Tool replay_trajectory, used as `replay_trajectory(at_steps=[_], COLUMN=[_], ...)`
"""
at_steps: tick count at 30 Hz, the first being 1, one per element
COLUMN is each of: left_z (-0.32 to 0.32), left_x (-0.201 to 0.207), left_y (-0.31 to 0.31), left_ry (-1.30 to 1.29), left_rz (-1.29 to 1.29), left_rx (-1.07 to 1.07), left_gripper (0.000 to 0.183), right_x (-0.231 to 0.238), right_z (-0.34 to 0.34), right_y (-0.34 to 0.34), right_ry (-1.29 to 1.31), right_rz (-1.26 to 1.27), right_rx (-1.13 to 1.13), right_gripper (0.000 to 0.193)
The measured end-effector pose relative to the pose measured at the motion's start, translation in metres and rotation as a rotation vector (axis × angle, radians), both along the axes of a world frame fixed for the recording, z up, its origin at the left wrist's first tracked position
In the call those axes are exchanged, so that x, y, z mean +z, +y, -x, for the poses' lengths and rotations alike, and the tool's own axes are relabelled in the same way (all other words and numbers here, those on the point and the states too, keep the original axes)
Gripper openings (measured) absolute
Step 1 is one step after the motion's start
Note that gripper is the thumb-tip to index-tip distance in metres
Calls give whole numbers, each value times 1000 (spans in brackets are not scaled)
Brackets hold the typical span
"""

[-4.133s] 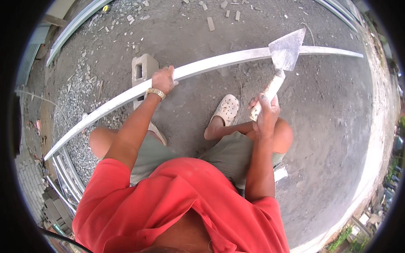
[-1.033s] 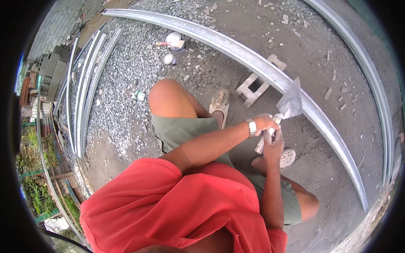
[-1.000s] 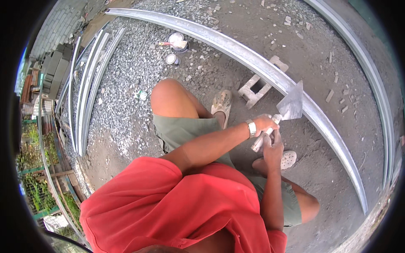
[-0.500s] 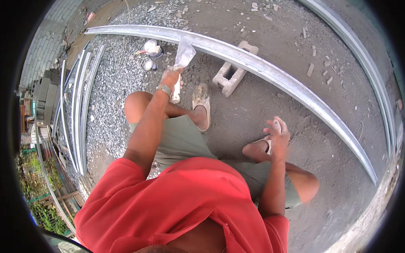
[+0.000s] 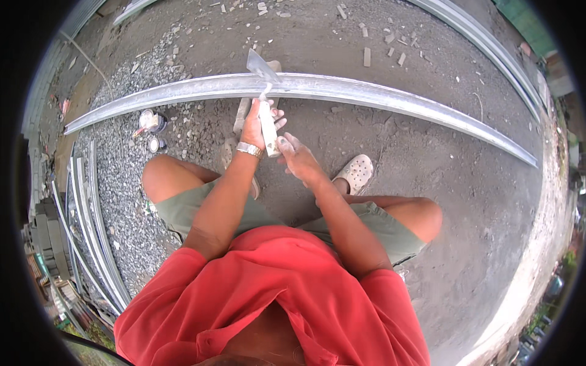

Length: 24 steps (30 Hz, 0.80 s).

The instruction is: Use a trowel to apply and smooth white plaster onto a long plastic strip.

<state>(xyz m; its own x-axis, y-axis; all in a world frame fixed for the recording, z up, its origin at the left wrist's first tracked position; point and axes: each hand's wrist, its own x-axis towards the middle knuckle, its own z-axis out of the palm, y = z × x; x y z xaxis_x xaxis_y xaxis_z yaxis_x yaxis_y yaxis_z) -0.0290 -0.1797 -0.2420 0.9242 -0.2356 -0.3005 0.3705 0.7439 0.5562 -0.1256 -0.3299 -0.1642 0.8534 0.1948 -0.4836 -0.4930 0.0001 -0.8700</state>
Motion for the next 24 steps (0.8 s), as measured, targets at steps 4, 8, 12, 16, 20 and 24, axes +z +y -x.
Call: replay_trajectory(at_steps=[4,8,12,16,20,24], left_z=[2,-2,-19,-66,-96,-99], left_x=[-30,-4,78,165,209,217], left_y=[-28,-26,-14,41,97,122], left_ry=[68,74,-168,-454,-545,-571], left_rz=[237,-425,-1091,-1235,-1173,-1240], left_rx=[-161,-522,-1009,-802,-509,-376], left_gripper=[45,52,68,69,66,66], right_x=[-17,-32,-6,71,119,105], right_z=[-20,-26,-27,-50,-79,-116], right_y=[17,-21,-94,-179,-213,-162], right_ry=[-291,-224,-350,-85,223,125], right_rz=[572,840,1239,1163,1162,1124], right_rx=[57,121,185,162,206,396], right_gripper=[63,60,52,40,39,39])
